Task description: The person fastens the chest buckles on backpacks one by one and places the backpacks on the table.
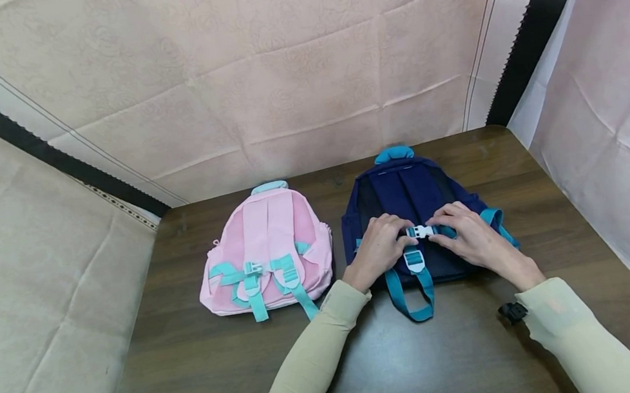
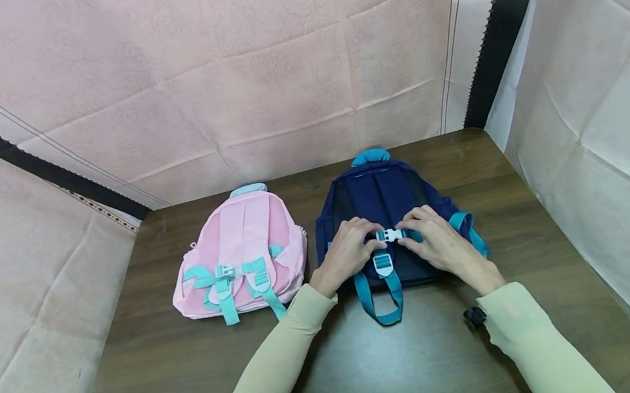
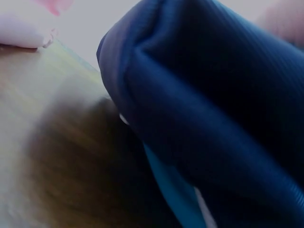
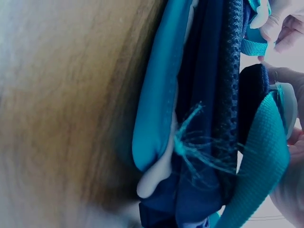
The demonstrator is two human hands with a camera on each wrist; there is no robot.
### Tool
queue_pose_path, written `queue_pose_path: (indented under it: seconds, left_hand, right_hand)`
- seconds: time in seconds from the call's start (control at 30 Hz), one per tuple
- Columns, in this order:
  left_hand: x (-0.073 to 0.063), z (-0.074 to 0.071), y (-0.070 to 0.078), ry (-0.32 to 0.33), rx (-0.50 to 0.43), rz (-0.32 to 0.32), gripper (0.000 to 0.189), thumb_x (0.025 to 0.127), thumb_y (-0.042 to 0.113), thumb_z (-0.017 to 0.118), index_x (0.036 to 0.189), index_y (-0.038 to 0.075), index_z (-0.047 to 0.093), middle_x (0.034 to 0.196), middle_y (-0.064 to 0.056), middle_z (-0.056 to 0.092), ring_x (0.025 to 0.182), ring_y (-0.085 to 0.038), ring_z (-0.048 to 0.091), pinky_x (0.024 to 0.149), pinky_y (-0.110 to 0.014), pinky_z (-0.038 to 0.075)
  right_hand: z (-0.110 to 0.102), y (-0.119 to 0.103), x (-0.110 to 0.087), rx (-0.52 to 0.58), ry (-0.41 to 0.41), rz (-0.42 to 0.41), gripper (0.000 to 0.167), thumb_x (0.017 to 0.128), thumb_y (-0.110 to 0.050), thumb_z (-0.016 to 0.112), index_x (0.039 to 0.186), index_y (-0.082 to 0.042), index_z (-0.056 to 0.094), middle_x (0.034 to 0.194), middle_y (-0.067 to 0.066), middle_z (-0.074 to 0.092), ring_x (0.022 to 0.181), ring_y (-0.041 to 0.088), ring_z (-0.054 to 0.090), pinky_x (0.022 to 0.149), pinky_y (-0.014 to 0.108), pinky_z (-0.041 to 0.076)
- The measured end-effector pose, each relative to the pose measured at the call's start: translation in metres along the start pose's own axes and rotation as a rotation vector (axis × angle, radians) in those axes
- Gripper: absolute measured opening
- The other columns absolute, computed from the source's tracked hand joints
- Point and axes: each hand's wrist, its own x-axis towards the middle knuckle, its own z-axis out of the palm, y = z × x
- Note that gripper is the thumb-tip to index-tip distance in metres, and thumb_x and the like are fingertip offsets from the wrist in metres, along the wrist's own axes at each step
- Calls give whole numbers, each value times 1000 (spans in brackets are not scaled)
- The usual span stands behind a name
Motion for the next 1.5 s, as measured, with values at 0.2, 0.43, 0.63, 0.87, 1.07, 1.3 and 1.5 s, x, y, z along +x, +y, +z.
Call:
queue_pose_path:
  seconds: [0.2, 0.43, 0.63, 0.87, 1.07, 1.3, 1.5]
  left_hand:
    - [0, 1, 2, 3, 7, -2, 26, 103, 27, 76, 123, 10, 81, 117, -3, 82, 109, -18, 72, 101, -33, 54]
    - [0, 3, 4, 7, 22, 9, 28, 103, 28, 77, 122, 9, 82, 116, -4, 83, 107, -19, 72, 100, -34, 55]
    - [1, 3, 4, 11, 39, 17, 28, 102, 29, 78, 120, 8, 82, 114, -3, 83, 106, -18, 73, 97, -33, 55]
    - [-1, 4, 5, -12, 59, 1, 29, 104, 32, 76, 124, 11, 81, 117, -1, 82, 106, -17, 72, 93, -30, 54]
    - [-2, 4, 4, -16, 58, 1, 31, 104, 33, 76, 128, 13, 80, 122, -2, 81, 110, -18, 72, 99, -35, 56]
    - [-7, -1, 3, -2, 50, 1, 34, 105, 36, 75, 130, 14, 79, 125, -2, 81, 109, -17, 70, 97, -31, 55]
    - [-12, -7, 3, -8, 50, -6, 37, 106, 38, 73, 134, 15, 77, 127, -1, 80, 110, -17, 68, 98, -30, 55]
  right_hand:
    - [1, 0, 0, 1, -6, 2, 24, 96, -5, 81, 119, 3, 80, 116, 19, 74, 107, 34, 62, 89, 53, 57]
    - [3, 0, 0, -5, -1, -15, 24, 96, -4, 81, 118, 4, 80, 116, 20, 73, 108, 36, 63, 91, 56, 58]
    - [5, -1, 0, 0, 16, -35, 22, 95, -3, 83, 116, 3, 81, 114, 18, 74, 106, 35, 64, 88, 54, 58]
    - [9, 0, -1, -10, 20, -24, 23, 94, -4, 84, 116, 2, 81, 113, 18, 74, 104, 34, 64, 86, 52, 58]
    - [10, 0, -2, -9, 12, 1, 25, 94, -3, 83, 118, 4, 80, 114, 19, 73, 106, 36, 63, 90, 55, 58]
    - [9, -2, -2, -26, 4, 15, 25, 94, -5, 83, 118, 4, 80, 114, 19, 73, 106, 36, 62, 90, 54, 57]
    - [8, -4, -2, -21, 4, 32, 28, 94, -6, 84, 119, 4, 79, 115, 20, 73, 108, 36, 61, 91, 55, 56]
